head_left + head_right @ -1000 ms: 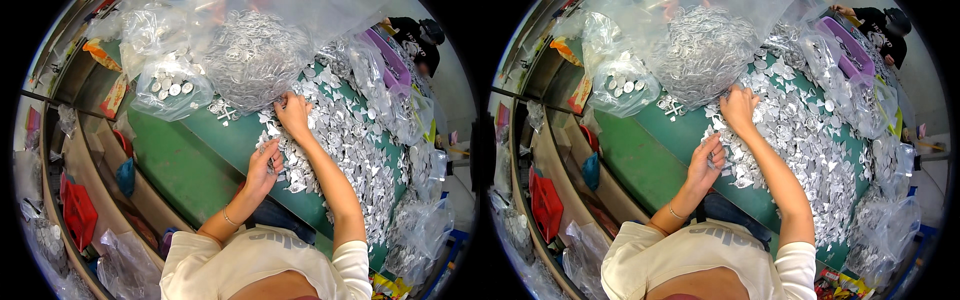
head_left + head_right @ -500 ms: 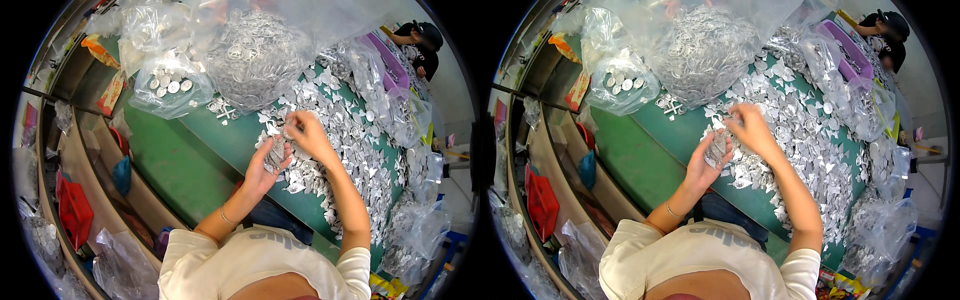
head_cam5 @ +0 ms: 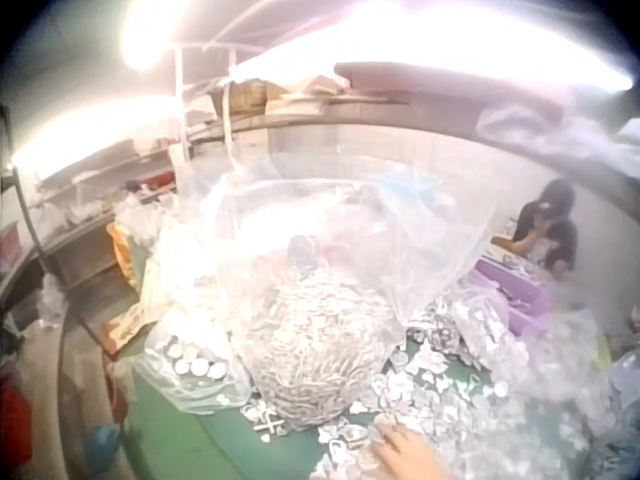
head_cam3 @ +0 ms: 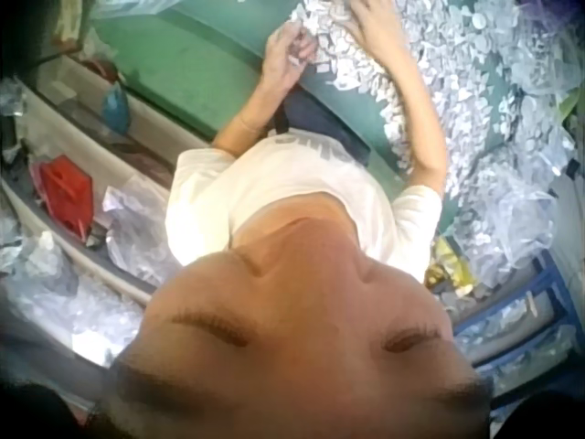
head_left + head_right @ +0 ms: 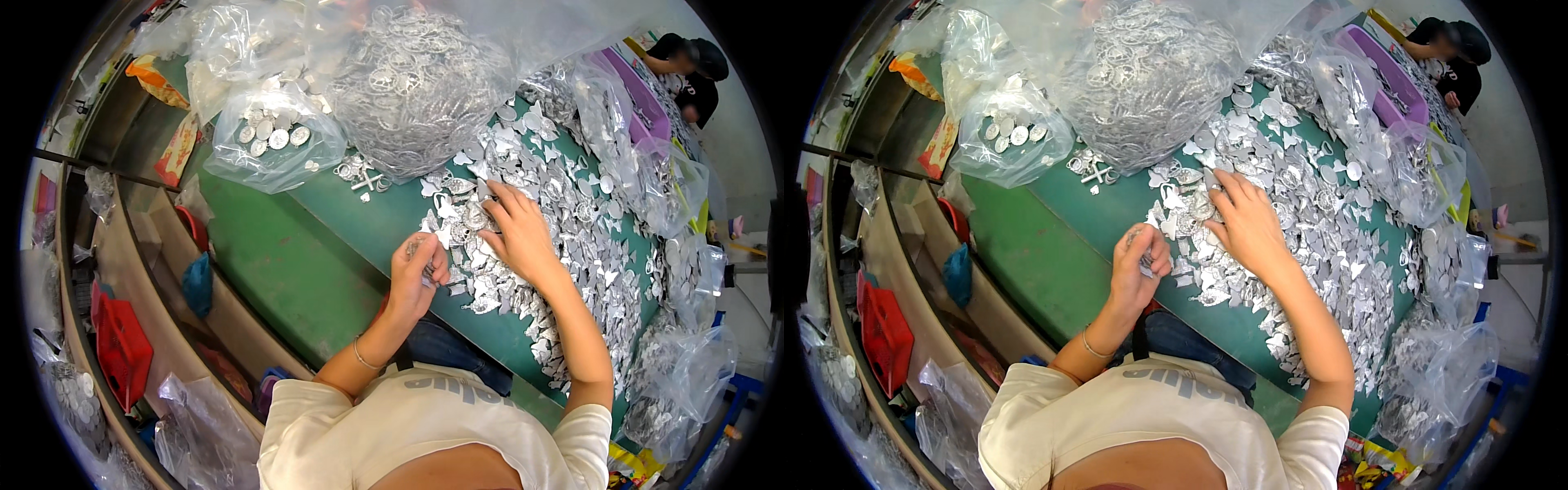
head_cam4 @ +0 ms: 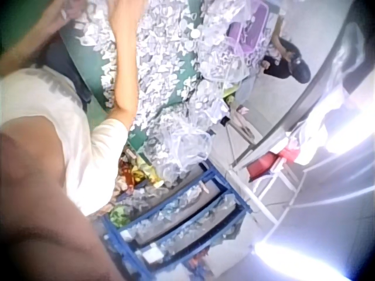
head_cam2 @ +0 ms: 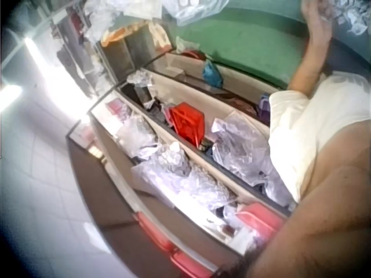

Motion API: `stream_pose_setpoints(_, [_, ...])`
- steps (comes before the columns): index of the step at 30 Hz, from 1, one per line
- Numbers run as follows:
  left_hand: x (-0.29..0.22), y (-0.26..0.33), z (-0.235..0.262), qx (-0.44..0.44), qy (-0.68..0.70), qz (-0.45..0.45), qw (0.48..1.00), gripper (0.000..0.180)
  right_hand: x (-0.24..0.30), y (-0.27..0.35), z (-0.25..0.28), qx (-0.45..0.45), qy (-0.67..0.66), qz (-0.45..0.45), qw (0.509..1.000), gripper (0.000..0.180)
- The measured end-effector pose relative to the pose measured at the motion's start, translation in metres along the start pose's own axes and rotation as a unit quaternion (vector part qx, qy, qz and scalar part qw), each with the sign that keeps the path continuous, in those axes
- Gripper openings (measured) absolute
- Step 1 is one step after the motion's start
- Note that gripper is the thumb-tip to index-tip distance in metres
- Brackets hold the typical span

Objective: The person sorts various small silver hardware components from a central pile on a table into separate piles and plastic bags by hand.

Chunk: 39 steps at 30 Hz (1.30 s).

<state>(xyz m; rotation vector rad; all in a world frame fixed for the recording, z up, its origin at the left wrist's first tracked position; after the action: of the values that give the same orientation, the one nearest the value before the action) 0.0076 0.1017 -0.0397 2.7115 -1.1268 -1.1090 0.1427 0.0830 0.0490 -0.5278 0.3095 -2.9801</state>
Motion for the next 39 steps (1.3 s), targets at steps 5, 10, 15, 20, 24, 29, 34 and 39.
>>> stream_pose_setpoints(5, [-0.018, 0.007, 0.007, -0.087, 0.024, -0.156, 0.984, 0.008, -0.017, 0.010, 0.011, -0.018, -0.081, -0.037, 0.996, 0.018])
stream_pose_setpoints(10, [-0.013, 0.007, 0.002, -0.030, -0.093, -0.205, 0.974, 0.007, -0.060, -0.034, 0.019, -0.171, 0.004, -0.114, 0.979, 0.012])
stream_pose_setpoints(15, [-0.015, 0.004, -0.003, -0.003, -0.137, -0.215, 0.967, 0.011, -0.070, -0.066, -0.016, -0.116, 0.149, -0.084, 0.978, 0.017])
stream_pose_setpoints(20, [-0.011, -0.003, -0.006, 0.043, -0.128, -0.127, 0.983, 0.024, -0.053, -0.038, 0.014, -0.194, -0.122, -0.123, 0.966, 0.008])
stream_pose_setpoints(24, [0.001, -0.009, -0.017, 0.064, 0.022, 0.058, 0.996, 0.034, 0.029, -0.003, 0.015, -0.108, -0.184, 0.106, 0.971, 0.017])
stream_pose_setpoints(29, [0.018, -0.013, 0.005, 0.107, 0.024, 0.119, 0.987, 0.033, -0.008, -0.006, 0.016, -0.095, -0.263, -0.006, 0.960, 0.016])
stream_pose_setpoints(34, [0.009, -0.014, -0.003, 0.054, 0.056, 0.116, 0.990, 0.031, -0.081, -0.015, 0.007, -0.102, 0.003, -0.075, 0.992, 0.041])
stream_pose_setpoints(39, [0.008, -0.015, -0.001, 0.099, 0.135, 0.095, 0.981, 0.039, -0.051, 0.005, -0.003, -0.030, 0.026, -0.046, 0.998, 0.042])
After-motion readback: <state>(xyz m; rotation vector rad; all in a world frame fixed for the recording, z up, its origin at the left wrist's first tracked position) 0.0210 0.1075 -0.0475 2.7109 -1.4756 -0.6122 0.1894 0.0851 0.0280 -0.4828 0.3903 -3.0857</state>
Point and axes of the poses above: each hand's wrist, its own y-axis away from the middle knuckle, its own z-axis out of the back of the hand, x = y × z, the point moved 8 cm from there along -y, towards the middle knuckle, and after that the axes turned 4 degrees about -y, right-handed, at the moved point
